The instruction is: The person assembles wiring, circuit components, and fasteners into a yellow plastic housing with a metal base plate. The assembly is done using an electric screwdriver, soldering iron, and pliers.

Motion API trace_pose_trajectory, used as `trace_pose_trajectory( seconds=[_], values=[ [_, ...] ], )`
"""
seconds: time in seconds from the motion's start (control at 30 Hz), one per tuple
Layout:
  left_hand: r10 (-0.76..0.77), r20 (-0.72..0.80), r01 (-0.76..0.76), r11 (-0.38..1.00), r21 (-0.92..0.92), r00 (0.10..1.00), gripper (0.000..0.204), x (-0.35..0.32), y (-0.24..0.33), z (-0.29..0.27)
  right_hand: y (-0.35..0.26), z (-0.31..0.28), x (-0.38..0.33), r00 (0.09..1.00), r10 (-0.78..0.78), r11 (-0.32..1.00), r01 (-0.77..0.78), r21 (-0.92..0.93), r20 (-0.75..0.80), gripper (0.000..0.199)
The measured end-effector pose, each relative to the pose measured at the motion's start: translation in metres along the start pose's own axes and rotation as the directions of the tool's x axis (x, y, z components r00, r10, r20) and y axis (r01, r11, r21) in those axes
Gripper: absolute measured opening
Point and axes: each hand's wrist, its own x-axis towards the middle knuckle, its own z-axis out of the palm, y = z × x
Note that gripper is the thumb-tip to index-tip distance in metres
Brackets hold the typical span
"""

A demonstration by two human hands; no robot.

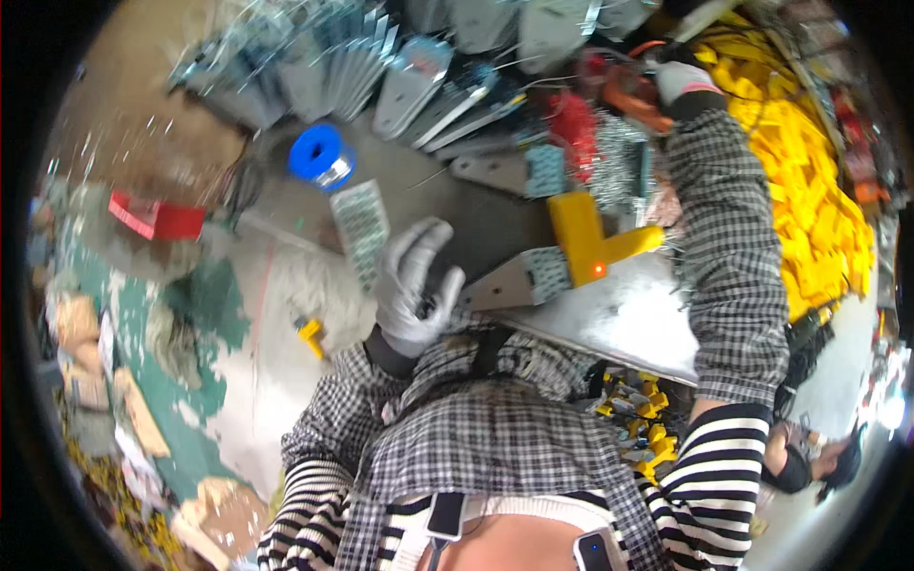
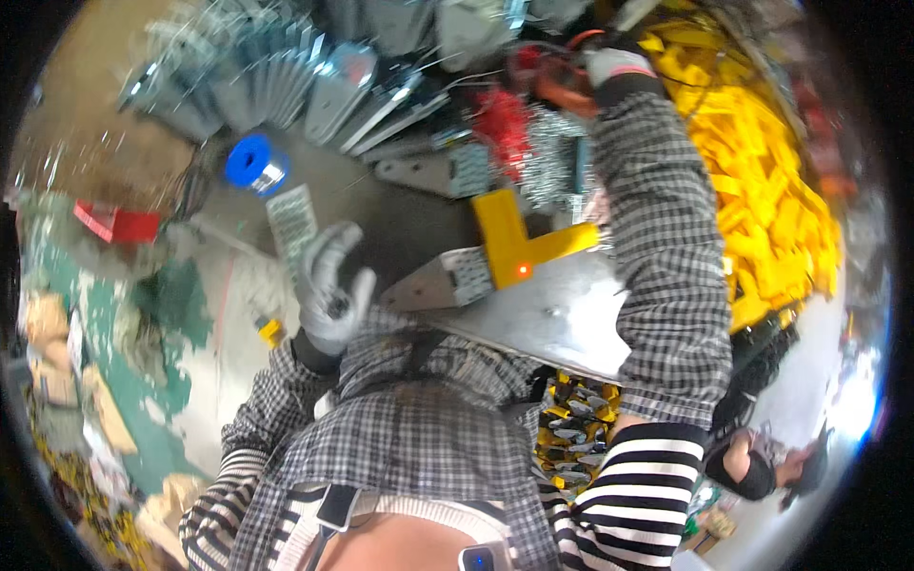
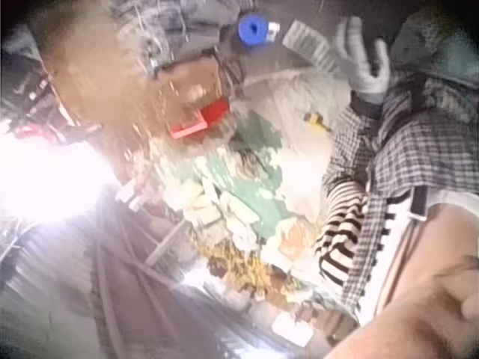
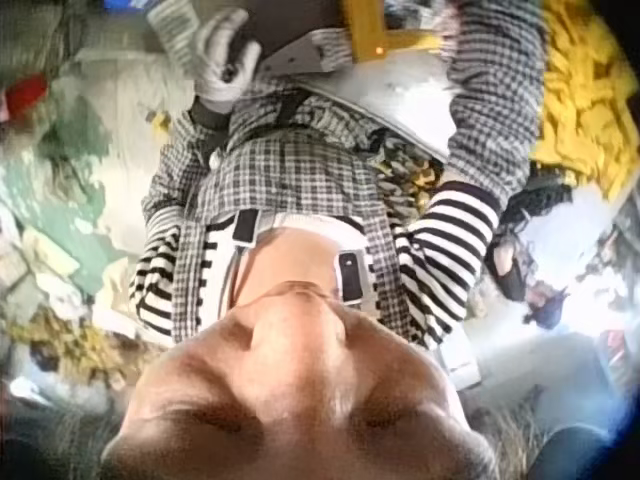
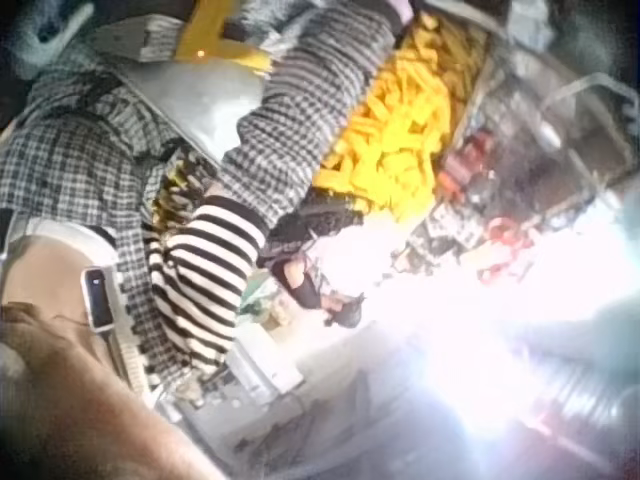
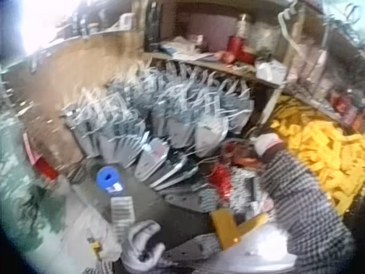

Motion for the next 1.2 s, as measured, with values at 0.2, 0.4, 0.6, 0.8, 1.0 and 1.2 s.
trace_pose_trajectory(
  seconds=[0.2, 0.4, 0.6, 0.8, 1.0, 1.2],
  values=[
    [-0.571, -0.378, 0.265, 0.745, -0.613, 0.729, 0.041, -0.065, -0.104, 0.038, 0.013, -0.06, -0.018, 0.965, 0.011, 0.968, -0.075, -0.238, -0.261, 0.027],
    [-0.632, 0.348, 0.654, 0.344, -0.674, 0.692, 0.027, -0.065, -0.05, 0.02, -0.23, -0.041, -0.13, 0.556, -0.578, 0.525, 0.814, 0.25, -0.597, 0.025],
    [-0.599, 0.211, 0.579, 0.528, -0.621, 0.772, 0.025, -0.053, -0.048, 0.014, -0.313, -0.033, -0.159, 0.656, -0.636, 0.579, 0.754, 0.311, -0.406, 0.021],
    [-0.682, 0.123, 0.652, 0.607, -0.455, 0.721, 0.024, -0.05, -0.047, 0.018, -0.319, -0.032, -0.184, 0.555, -0.559, 0.663, 0.746, 0.069, -0.616, 0.016],
    [-0.513, -0.055, 0.47, 0.818, -0.331, 0.856, 0.019, -0.054, -0.051, 0.019, -0.267, -0.04, -0.168, 0.874, -0.177, 0.237, 0.485, 0.842, -0.453, 0.016],
    [-0.165, -0.02, 0.153, 0.944, -0.292, 0.986, 0.034, -0.046, -0.036, 0.042, -0.112, -0.013, -0.204, 0.795, 0.208, 0.731, 0.26, 0.631, -0.569, 0.013]
  ],
)
